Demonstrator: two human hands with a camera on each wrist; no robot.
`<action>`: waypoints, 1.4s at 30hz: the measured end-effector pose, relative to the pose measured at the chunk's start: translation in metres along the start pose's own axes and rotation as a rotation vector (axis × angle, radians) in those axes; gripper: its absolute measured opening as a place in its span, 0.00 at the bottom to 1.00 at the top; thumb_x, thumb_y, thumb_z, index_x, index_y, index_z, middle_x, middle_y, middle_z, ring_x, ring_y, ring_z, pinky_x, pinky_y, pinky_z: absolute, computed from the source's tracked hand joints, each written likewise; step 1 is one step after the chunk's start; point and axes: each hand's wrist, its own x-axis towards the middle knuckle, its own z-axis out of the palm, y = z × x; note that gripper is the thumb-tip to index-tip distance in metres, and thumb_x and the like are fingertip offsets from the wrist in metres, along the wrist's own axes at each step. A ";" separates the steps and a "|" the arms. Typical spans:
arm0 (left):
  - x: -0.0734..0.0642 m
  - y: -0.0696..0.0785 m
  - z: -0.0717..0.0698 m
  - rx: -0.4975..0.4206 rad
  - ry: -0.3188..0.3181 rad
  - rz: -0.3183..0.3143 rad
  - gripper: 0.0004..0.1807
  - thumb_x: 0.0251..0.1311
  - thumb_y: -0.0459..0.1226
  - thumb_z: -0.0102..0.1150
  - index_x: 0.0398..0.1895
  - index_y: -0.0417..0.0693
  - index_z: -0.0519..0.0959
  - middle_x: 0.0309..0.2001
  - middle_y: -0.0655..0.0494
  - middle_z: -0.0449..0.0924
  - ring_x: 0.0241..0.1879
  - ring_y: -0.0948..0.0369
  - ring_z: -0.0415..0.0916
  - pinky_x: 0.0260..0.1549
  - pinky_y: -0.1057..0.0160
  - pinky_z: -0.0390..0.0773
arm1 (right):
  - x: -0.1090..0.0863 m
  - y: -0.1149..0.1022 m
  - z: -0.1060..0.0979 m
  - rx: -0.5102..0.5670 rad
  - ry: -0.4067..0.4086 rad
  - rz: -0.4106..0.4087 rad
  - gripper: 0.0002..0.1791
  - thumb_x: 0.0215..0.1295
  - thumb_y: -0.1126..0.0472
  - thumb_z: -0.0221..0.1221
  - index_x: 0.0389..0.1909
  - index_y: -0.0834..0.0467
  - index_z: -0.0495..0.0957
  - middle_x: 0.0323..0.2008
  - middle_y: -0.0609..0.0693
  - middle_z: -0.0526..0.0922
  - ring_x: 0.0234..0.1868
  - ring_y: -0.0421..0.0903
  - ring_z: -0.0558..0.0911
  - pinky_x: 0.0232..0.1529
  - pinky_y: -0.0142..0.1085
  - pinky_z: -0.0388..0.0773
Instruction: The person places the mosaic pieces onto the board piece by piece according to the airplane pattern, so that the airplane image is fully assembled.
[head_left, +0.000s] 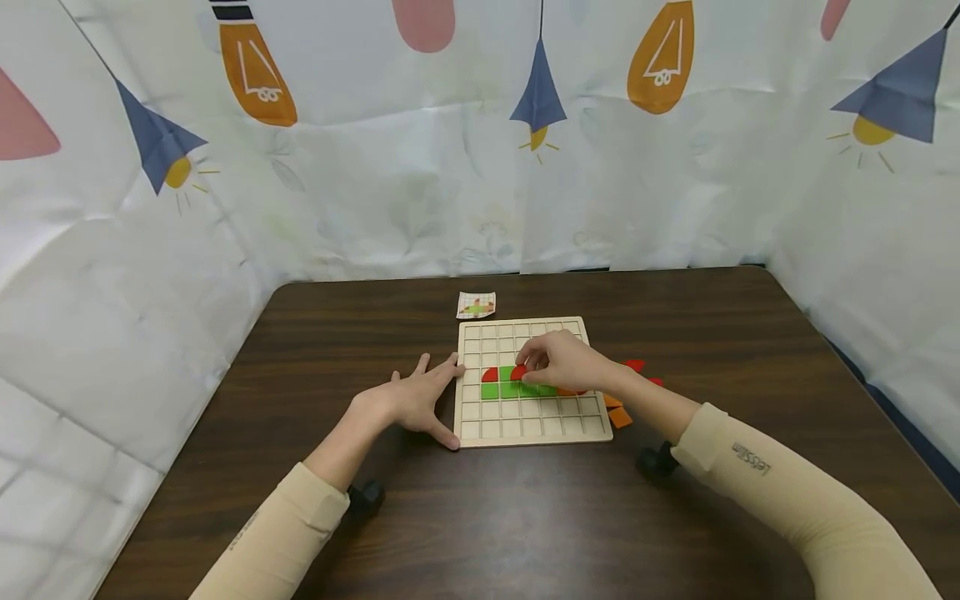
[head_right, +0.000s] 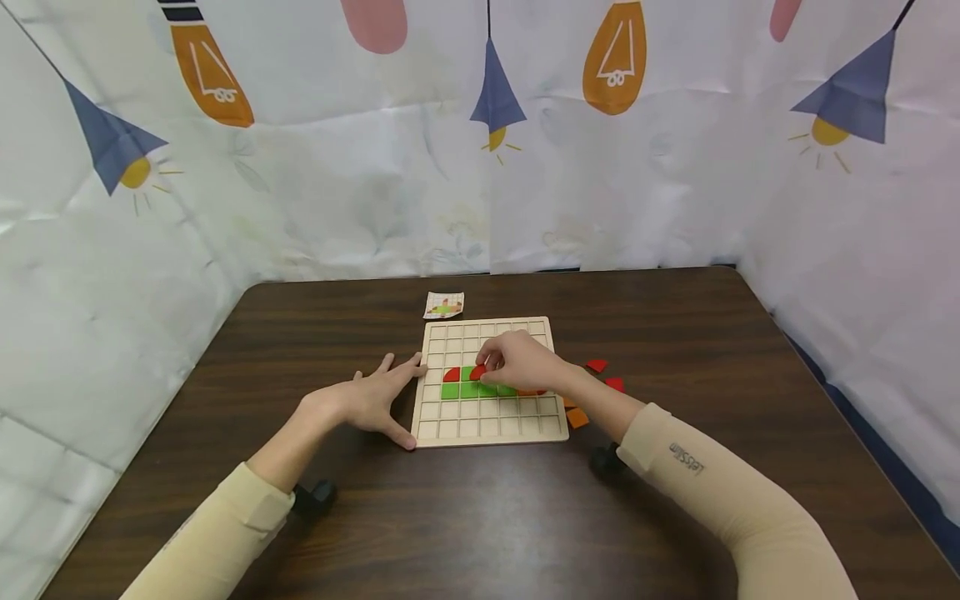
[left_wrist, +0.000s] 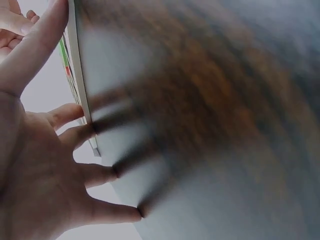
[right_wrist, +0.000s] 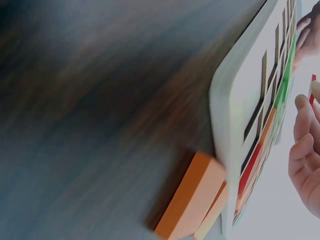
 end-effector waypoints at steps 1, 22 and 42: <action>0.000 0.000 0.000 0.000 -0.001 -0.003 0.66 0.45 0.59 0.81 0.83 0.53 0.51 0.84 0.52 0.31 0.79 0.39 0.25 0.63 0.19 0.39 | 0.001 -0.002 0.001 -0.002 0.000 0.000 0.09 0.65 0.64 0.69 0.45 0.61 0.85 0.32 0.42 0.85 0.34 0.39 0.84 0.43 0.37 0.82; 0.002 0.000 -0.002 0.001 -0.029 -0.019 0.66 0.46 0.60 0.79 0.84 0.54 0.49 0.83 0.52 0.29 0.79 0.40 0.24 0.63 0.19 0.38 | 0.025 -0.025 0.019 -0.071 -0.057 -0.051 0.09 0.63 0.64 0.70 0.43 0.60 0.85 0.28 0.41 0.83 0.30 0.37 0.80 0.38 0.35 0.79; 0.000 -0.002 -0.001 0.023 -0.021 -0.021 0.66 0.44 0.62 0.79 0.83 0.55 0.51 0.84 0.54 0.29 0.80 0.40 0.25 0.63 0.19 0.41 | 0.047 -0.045 0.041 -0.143 -0.113 -0.036 0.09 0.61 0.62 0.72 0.40 0.60 0.85 0.24 0.41 0.82 0.25 0.36 0.78 0.33 0.31 0.76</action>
